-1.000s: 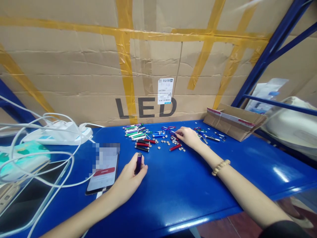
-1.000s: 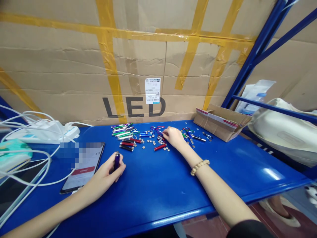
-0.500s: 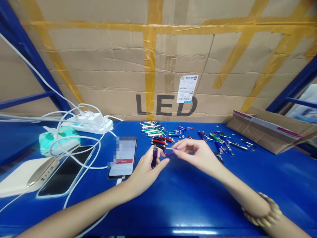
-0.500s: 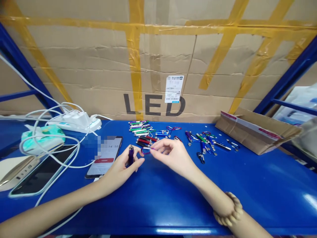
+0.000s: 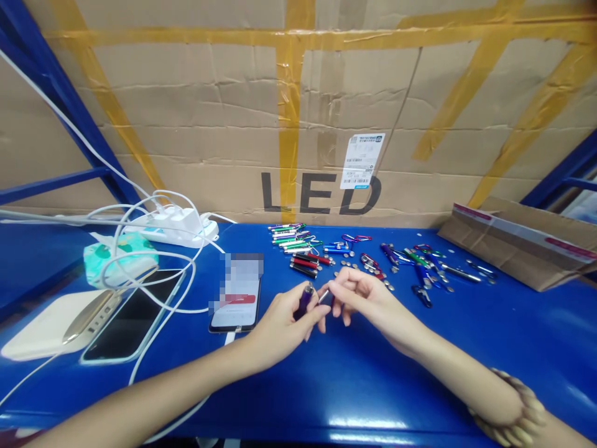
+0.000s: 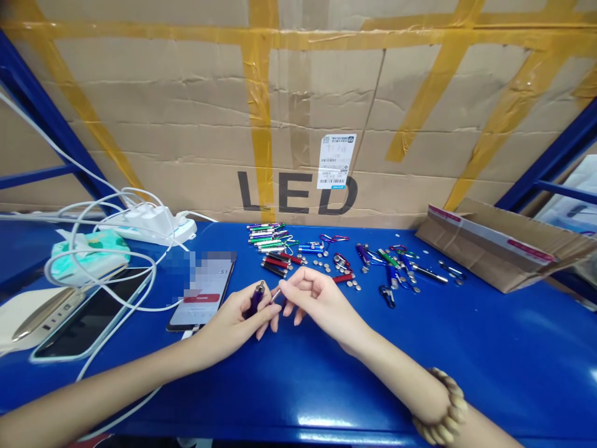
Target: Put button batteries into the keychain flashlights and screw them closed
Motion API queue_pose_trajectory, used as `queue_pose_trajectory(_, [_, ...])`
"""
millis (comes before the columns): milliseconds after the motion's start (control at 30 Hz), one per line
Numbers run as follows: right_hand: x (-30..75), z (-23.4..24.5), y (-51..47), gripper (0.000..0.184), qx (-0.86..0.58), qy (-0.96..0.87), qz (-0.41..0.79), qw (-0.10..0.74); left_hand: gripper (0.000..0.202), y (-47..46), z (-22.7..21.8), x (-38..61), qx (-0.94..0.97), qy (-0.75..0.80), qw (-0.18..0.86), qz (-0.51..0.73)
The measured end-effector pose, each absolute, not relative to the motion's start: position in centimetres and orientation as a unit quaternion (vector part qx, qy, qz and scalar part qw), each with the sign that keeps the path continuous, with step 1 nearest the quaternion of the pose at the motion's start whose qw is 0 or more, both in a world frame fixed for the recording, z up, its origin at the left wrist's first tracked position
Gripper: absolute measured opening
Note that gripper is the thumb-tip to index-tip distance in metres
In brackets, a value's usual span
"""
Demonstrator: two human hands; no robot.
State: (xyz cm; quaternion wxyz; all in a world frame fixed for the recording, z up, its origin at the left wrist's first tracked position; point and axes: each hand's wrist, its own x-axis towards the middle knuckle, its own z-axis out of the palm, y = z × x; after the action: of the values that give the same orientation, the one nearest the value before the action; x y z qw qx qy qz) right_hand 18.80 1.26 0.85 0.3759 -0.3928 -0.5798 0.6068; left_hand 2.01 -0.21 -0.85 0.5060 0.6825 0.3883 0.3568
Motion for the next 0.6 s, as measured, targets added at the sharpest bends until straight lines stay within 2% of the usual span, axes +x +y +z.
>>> queue_pose_trajectory(200, [18.69,0.69,1.46,0.033,-0.403,-0.519,0.646,0.389,0.029,0.09,-0.92,2.02,0.668,0.414,0.48,0.39])
queue_pose_trajectory(433, [18.65,0.44,1.63,0.032,-0.399,-0.539,0.66,0.339,0.017,0.46,-0.93,1.73,0.666,0.447,0.42,0.425])
queue_pose_trajectory(600, [18.75,0.18,1.62,0.025,-0.369,-0.524,0.702,0.311,0.019,0.49,-0.81,1.67,0.658,0.434,0.415,0.455])
